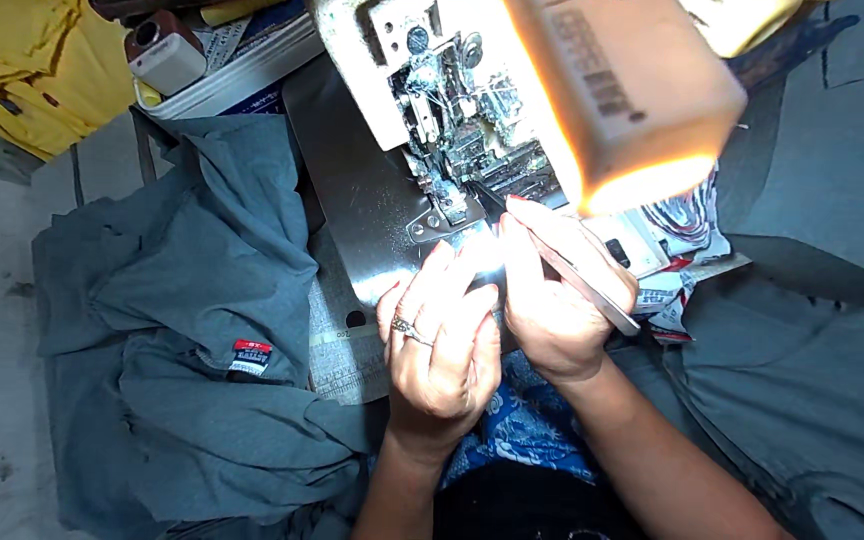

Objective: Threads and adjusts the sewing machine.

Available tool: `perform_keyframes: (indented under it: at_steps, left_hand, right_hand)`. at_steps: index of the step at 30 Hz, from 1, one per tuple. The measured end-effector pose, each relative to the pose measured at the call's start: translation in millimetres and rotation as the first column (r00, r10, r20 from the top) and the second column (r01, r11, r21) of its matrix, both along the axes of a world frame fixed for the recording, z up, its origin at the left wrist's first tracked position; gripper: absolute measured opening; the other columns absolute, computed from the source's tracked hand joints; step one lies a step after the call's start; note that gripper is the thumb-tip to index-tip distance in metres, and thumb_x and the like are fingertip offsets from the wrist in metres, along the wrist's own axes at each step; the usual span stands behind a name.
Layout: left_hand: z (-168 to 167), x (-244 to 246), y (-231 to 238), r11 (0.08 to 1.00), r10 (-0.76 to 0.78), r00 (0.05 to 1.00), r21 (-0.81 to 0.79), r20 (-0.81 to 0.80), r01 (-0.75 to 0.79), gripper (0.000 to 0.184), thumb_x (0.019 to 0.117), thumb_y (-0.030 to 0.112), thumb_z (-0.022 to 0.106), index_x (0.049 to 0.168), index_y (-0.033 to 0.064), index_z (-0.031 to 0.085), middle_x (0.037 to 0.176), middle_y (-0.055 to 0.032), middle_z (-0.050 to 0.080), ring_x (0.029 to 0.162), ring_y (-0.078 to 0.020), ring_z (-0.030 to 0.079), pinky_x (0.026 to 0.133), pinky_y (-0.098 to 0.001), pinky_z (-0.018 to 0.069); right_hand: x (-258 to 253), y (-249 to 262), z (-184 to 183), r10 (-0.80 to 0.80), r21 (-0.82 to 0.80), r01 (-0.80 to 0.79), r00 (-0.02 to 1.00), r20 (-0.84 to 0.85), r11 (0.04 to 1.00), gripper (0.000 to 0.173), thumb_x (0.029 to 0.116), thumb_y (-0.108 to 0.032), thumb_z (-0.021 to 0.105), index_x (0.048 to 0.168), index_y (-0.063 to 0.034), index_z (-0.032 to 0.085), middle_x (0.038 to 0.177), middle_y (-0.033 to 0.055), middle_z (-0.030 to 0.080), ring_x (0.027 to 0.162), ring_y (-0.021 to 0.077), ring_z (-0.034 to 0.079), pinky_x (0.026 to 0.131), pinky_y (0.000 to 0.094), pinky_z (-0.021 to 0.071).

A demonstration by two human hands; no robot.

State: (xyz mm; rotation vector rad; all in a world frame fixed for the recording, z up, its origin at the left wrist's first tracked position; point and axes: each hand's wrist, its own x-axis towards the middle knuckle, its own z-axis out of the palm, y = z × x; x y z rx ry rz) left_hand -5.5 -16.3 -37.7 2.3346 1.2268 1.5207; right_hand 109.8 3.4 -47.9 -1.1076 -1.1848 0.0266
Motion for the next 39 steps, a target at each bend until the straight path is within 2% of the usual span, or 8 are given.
perform_keyframes:
  at_steps: [5,9,16,28,39]
  left_hand:
    - [0,0,0,1.000,0.003,1.000,0.003,-0.005,-0.003,0.007,0.0971,0.011,0.063,0.096,0.0074,0.068,0.117,-0.0090,0.075,0.129,-0.0173,0.061,0.113,-0.0365,0.0399]
    - [0,-1,0,1.000,0.003,1.000,0.003,-0.016,-0.003,0.007,0.0970,0.011,0.062,0.097,0.0074,0.068,0.117,-0.0093,0.075,0.129,-0.0176,0.060,0.113,-0.0368,0.0395]
    - [0,0,1,1.000,0.008,1.000,0.014,-0.025,-0.008,0.008,0.0966,0.010,0.062,0.096,0.0073,0.069,0.117,-0.0099,0.075,0.129,-0.0182,0.061,0.113,-0.0368,0.0399]
    - [0,0,0,1.000,0.004,1.000,0.009,-0.019,-0.004,0.007,0.0963,0.010,0.063,0.096,0.0069,0.069,0.118,-0.0101,0.075,0.129,-0.0183,0.060,0.114,-0.0374,0.0389]
    - [0,1,0,1.000,0.012,1.000,0.010,-0.028,-0.012,0.008,0.0964,0.011,0.063,0.095,0.0067,0.070,0.117,-0.0109,0.075,0.129,-0.0190,0.061,0.114,-0.0379,0.0382]
  right_hand:
    - [1,0,2,0.036,-0.024,-0.037,0.999,-0.036,0.999,0.016,0.0916,0.004,0.067,0.105,0.0120,0.073,0.103,0.0187,0.075,0.102,0.0142,0.073,0.091,0.0223,0.0571]
    - [6,-5,8,0.036,-0.046,-0.035,0.999,0.027,0.998,0.017,0.0916,0.003,0.067,0.105,0.0102,0.074,0.105,0.0181,0.075,0.103,0.0136,0.071,0.092,0.0208,0.0558]
    - [11,1,12,0.011,-0.034,-0.008,0.996,0.092,0.999,0.017,0.0918,0.001,0.068,0.105,0.0085,0.075,0.101,0.0178,0.075,0.099,0.0141,0.071,0.089,0.0203,0.0547]
    - [11,4,12,0.021,-0.063,-0.014,0.994,0.107,0.998,0.017,0.0916,0.000,0.068,0.104,0.0077,0.076,0.098,0.0169,0.074,0.096,0.0143,0.071,0.087,0.0207,0.0542]
    - [13,4,13,0.032,-0.027,-0.029,0.992,0.125,0.999,0.015,0.0915,0.001,0.067,0.103,0.0087,0.075,0.100,0.0182,0.075,0.098,0.0164,0.071,0.090,0.0225,0.0545]
